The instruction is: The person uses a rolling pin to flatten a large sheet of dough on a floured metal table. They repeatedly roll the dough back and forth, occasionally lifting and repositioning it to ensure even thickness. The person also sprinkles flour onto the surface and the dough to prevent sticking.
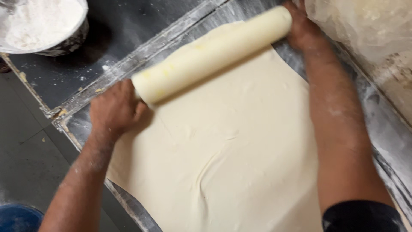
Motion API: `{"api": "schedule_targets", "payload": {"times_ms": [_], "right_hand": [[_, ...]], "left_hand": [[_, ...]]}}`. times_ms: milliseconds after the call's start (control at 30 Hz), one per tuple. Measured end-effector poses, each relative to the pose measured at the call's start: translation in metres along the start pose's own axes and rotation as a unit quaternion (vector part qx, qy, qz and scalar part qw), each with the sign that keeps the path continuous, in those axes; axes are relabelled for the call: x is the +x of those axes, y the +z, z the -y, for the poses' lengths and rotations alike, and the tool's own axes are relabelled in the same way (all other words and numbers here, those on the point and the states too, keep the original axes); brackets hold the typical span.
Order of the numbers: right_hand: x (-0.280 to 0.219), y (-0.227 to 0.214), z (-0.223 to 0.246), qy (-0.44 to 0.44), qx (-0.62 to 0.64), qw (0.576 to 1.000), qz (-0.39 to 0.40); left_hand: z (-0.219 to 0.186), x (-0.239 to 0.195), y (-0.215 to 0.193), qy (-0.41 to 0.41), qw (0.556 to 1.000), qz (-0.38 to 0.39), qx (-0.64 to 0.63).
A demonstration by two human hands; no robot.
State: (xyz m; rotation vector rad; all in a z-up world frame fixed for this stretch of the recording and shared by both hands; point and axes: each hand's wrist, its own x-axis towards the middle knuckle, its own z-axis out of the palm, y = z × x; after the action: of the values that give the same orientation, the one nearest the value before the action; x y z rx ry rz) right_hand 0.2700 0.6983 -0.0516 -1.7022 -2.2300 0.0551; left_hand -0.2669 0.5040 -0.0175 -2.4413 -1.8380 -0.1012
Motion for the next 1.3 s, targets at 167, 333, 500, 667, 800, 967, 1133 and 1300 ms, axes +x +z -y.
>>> {"api": "schedule_targets", "payload": {"times_ms": [167,333,500,667,800,967,1133,1300], "right_hand": [[-0.040,-0.018,0.028,0.101,-0.060,0.991,0.064],[-0.138,-0.041,0.003,0.116,-0.117,0.980,0.113],[-0.251,-0.060,-0.042,0.100,-0.150,0.973,0.142],[-0.366,-0.073,-0.077,0.106,-0.153,0.971,0.149],[-0.455,-0.089,-0.097,0.100,-0.159,0.971,0.150],[-0.530,-0.132,-0.092,0.113,-0.163,0.956,0.218],[-0.527,-0.127,-0.039,0.049,-0.217,0.952,0.209],[-0.452,-0.063,0.024,-0.006,-0.154,0.980,0.125]], "left_hand": [[-0.012,-0.019,-0.005,0.048,0.994,-0.090,0.038],[-0.073,-0.108,-0.009,0.074,0.982,-0.023,-0.172],[-0.149,-0.194,-0.012,0.072,0.971,0.063,-0.217],[-0.215,-0.281,-0.012,0.065,0.965,0.129,-0.220],[-0.281,-0.358,-0.009,0.077,0.959,0.118,-0.244],[-0.343,-0.432,-0.015,0.073,0.942,0.185,-0.269],[-0.317,-0.476,-0.020,-0.032,0.925,0.226,-0.304],[-0.229,-0.465,-0.020,-0.020,0.971,0.154,-0.179]]}}
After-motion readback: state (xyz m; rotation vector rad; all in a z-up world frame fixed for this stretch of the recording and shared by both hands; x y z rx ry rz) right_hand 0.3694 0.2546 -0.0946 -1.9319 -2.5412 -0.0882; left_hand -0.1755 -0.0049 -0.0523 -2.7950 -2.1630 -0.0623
